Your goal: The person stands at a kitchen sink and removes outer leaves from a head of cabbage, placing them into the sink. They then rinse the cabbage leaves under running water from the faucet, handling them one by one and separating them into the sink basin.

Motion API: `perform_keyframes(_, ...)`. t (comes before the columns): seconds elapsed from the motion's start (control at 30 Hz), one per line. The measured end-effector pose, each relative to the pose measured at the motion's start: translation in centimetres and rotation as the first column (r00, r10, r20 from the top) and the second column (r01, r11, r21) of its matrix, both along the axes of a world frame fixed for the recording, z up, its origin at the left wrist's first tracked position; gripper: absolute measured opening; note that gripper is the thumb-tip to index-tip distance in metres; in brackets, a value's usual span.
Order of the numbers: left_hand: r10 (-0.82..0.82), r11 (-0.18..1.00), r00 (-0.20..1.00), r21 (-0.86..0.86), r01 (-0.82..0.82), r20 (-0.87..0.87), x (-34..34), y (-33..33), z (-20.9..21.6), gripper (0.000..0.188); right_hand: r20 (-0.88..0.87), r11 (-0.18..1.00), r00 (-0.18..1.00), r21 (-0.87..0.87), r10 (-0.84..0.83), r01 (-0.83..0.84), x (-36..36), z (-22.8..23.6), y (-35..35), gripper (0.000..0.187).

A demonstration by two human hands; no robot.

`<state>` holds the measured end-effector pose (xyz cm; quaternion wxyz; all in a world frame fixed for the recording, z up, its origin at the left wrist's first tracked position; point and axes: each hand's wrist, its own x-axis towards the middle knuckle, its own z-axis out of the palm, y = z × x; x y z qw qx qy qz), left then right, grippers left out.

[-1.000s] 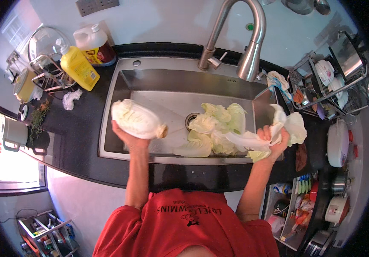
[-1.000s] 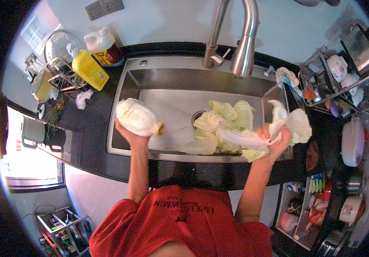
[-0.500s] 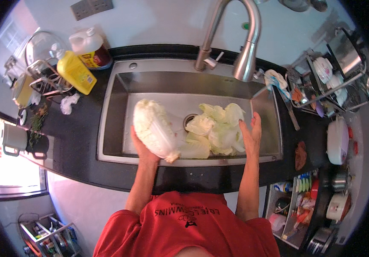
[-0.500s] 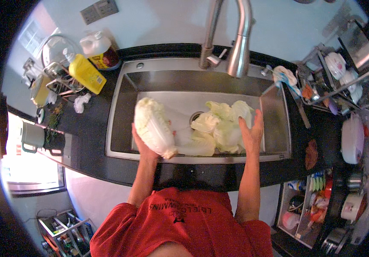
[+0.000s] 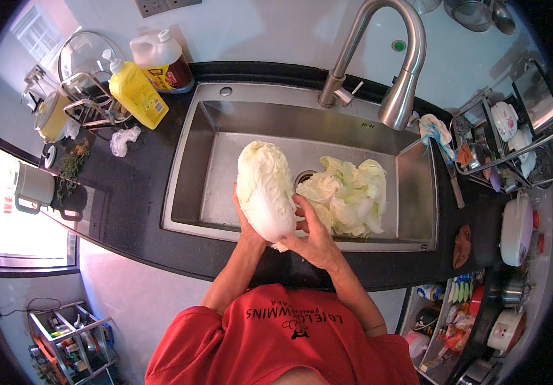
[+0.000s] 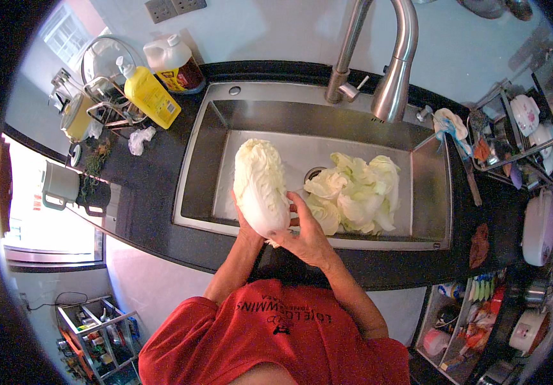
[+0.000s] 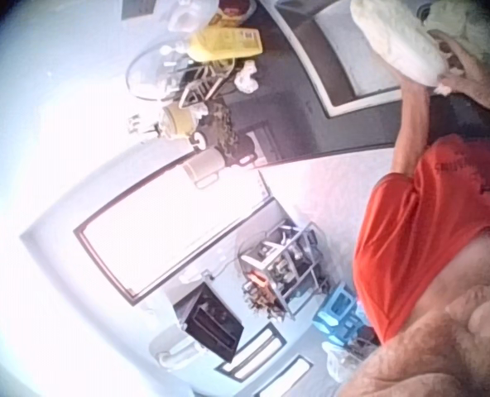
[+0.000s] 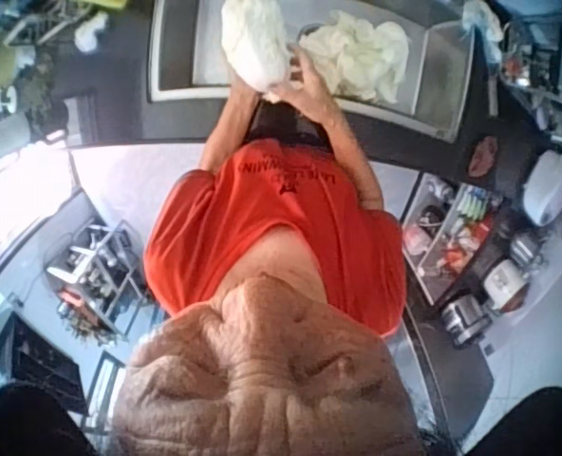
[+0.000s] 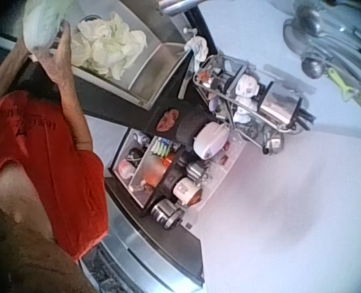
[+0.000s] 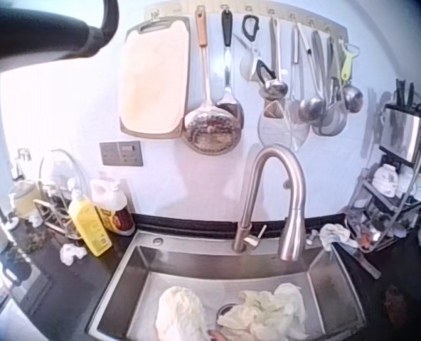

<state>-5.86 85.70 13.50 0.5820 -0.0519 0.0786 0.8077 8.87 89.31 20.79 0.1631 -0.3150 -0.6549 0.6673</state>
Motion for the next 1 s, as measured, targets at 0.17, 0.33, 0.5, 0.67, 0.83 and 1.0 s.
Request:
perform_keyframes(0.17, -0.064, 0.994, 0.996, -0.090, 0.058, -0.065, 0.4, -0.1, 1.1, 0.066, -0.187, 0.985, 0.975, -0.143, -0.121, 0.094, 0.1, -1.7, -0.6, 0.088)
perform_keyframes(0.33, -0.048, 0.971, 0.878, -0.229, -0.072, -0.476, 0.6, 0.0, 1.7, 0.056, -0.176, 0.923, 0.968, 0.314, -0.176, 0.225, 0.4, -1.5, -0.4, 0.086)
perform_keyframes(0.5, 0.099, 0.977, 0.948, -0.151, -0.150, -0.303, 2.2, -0.7, 2.7, 0.061, -0.009, 0.656, 0.983, 0.744, -0.182, 0.128, 0.2, -0.2, -1.0, 0.084)
perform_keyframes(0.67, -0.066, 0.990, 0.963, -0.135, 0.031, -0.261, 1.8, -2.0, 1.7, 0.074, -0.103, 0.804, 0.974, 0.549, -0.203, 0.226, 0.3, 0.1, -0.6, 0.061)
perform_keyframes(0.83, -0.077, 0.994, 0.946, -0.098, 0.048, -0.316, 1.8, -1.7, 1.2, 0.074, -0.105, 0.768, 0.950, 0.566, -0.293, 0.300, -0.6, -0.1, -0.3, 0.045)
perform_keyframes(1.0, -0.055, 0.996, 0.899, -0.093, 0.016, -0.435, 1.8, -1.8, 1.3, 0.078, -0.069, 0.820, 0.948, 0.485, -0.310, 0.304, -0.9, 1.4, 0.1, 0.042)
